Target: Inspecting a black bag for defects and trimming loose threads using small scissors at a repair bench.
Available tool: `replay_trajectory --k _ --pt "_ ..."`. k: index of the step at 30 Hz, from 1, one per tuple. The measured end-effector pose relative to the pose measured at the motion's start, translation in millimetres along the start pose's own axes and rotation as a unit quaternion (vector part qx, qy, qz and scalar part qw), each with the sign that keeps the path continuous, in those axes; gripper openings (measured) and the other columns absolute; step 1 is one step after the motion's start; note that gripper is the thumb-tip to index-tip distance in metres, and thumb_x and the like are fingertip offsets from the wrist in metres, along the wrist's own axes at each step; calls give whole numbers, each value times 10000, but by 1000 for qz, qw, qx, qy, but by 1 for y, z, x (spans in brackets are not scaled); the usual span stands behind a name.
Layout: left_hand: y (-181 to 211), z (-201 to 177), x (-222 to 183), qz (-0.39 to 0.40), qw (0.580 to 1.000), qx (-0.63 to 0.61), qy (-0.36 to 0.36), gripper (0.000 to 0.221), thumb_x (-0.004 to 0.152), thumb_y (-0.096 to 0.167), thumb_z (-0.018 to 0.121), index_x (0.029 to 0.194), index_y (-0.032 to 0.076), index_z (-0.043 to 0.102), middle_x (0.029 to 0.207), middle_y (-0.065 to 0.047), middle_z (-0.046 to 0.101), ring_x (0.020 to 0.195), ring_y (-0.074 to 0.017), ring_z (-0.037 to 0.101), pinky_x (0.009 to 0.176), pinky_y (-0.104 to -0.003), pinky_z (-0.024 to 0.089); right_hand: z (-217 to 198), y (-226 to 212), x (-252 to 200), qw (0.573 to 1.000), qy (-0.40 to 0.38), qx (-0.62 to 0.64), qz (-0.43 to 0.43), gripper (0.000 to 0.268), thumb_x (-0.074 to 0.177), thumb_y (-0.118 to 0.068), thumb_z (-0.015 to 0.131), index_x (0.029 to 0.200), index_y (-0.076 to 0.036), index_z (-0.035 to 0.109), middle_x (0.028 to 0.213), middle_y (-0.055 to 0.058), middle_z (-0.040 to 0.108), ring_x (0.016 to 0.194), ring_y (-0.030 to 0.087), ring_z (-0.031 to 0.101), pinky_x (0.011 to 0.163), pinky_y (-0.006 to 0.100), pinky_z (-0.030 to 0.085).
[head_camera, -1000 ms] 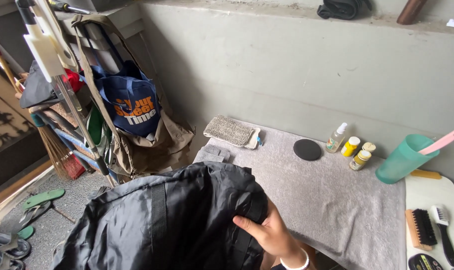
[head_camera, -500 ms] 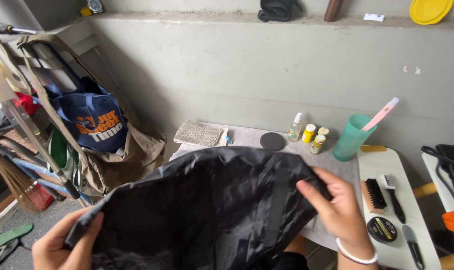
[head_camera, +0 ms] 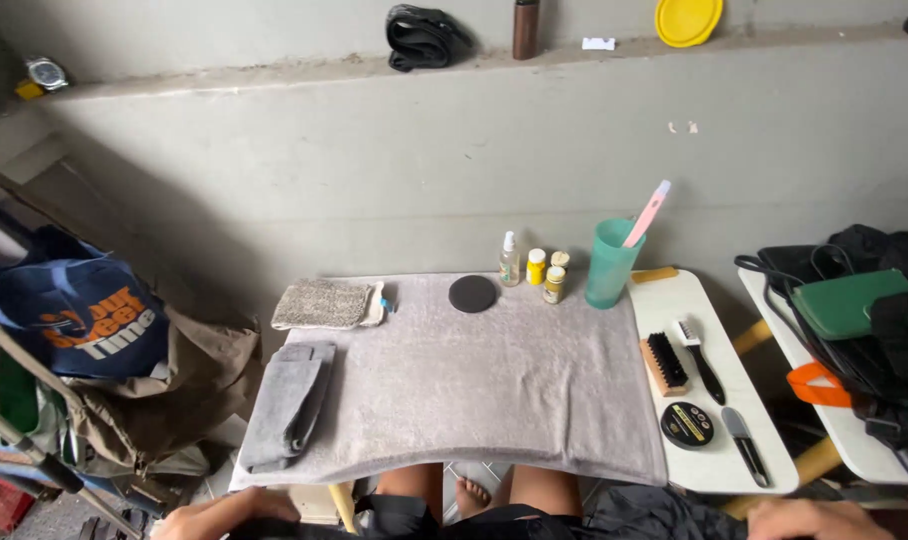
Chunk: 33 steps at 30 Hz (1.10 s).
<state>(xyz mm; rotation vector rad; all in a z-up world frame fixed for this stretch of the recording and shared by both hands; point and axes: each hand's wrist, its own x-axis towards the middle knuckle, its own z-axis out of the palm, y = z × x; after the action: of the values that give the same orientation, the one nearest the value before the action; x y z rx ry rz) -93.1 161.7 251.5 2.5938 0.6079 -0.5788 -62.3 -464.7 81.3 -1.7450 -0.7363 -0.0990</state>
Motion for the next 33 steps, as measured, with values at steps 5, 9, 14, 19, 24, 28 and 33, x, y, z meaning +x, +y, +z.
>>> replay_trajectory --k 5,9,14,19,24,28,33 --pt "-32 121 96 280 870 62 402 708 635 826 482 1248 521 659 1309 248 663 1177 -222 668 1060 -355 452 90 -81 76 979 4 -174 -106 335 973 -299 598 739 -119 757 712 -15 773 630 67 728 606 235 534" --pt "71 112 54 419 905 55 57 804 875 696 667 1579 448 370 1687 180 296 1507 -263 325 1142 -507 334 120 -62 99 993 -73 -89 22 226 933 -201 817 848 -50 672 829 16 619 716 139 577 724 240 460" --pt "153 185 65 611 784 107 -5 543 1093 257 429 1606 95 350 1091 -178 682 786 -483 649 705 -675 432 162 -100 144 993 -39 -11 112 223 988 -233 626 910 -52 729 812 59 651 692 154 618 612 316 461" --pt "181 107 45 569 791 -74 -213 416 1000 452 540 1356 255 629 1100 -49 735 974 -145 750 781 -282 533 127 -62 122 988 -36 76 133 530 850 -216 881 1249 -100 553 1227 93 675 1158 175 629 1046 289 406" --pt "161 65 33 656 710 -229 -114 314 979 249 804 739 119 650 641 71 545 596 -4 497 509 -217 439 137 -17 85 982 -89 -56 159 911 818 -453 901 1527 -116 437 1600 106 421 1512 237 373 1222 405 287" --pt "109 34 34 565 812 -146 -15 222 879 422 642 791 255 758 718 143 746 635 11 727 606 -195 496 171 24 24 880 52 84 465 919 659 -270 966 1472 -225 539 1456 -3 620 1309 140 677 1114 323 506" --pt "66 4 12 462 827 -133 290 143 635 428 846 620 290 813 447 145 676 451 45 647 564 -144 498 160 71 -29 842 375 209 327 803 621 69 840 1394 73 622 1144 334 785 1010 396 743 884 508 583"
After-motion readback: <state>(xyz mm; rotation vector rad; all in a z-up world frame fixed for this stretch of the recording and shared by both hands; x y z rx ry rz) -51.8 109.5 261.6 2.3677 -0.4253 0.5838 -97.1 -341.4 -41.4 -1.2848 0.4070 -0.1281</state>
